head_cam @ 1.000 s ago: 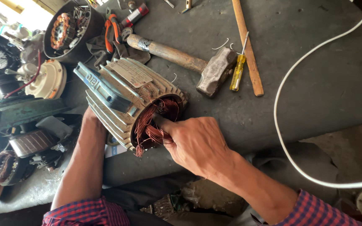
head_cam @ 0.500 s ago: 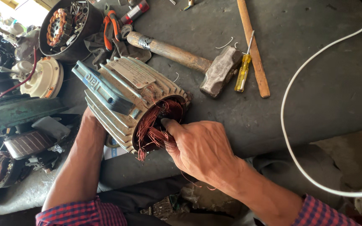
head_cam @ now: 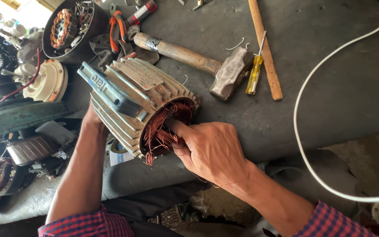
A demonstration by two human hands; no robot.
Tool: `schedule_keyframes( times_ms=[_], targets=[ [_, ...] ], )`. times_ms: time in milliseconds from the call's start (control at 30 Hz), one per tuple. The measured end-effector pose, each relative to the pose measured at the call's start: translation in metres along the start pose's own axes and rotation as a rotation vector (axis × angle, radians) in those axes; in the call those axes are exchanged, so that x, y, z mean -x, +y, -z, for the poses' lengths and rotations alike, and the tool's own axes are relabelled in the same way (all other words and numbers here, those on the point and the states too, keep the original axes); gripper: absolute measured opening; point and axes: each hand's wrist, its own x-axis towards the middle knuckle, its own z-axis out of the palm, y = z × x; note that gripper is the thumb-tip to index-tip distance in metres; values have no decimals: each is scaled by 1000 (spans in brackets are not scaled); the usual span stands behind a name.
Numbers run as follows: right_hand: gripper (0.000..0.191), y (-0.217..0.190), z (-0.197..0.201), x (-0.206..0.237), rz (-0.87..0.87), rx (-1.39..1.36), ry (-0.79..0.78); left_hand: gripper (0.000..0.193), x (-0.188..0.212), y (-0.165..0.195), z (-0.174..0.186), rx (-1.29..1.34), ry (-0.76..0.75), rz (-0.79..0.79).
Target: The person holds a disassembled electric motor housing and uses a screwdriver to adjust and inspect the copper windings inside. They rotate the housing to access different sections and continue manipulating the internal components throughout the clip.
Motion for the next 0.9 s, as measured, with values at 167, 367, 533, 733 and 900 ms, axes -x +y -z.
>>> schedule_keyframes(
  times_ms=[167, 367, 533, 733, 900],
  targets=[
    [38, 0, 1, -1, -15, -26, -12, 80, 21, -55, 65, 235, -19, -28],
    [36, 1, 2, -1, 3, -55, -3, 51, 45, -90, 135, 292, 146, 140],
    [45, -1, 4, -2, -47, -66, -30, 72, 32, -43, 86, 93, 53, 92],
    [49, -3, 6, -7, -126, -32, -104, 87, -9, 13, -1, -104, -14, 95],
    [26, -3, 8, -16, -80, 52, -102, 83, -12, 21, -14, -264, -30, 85]
  ],
)
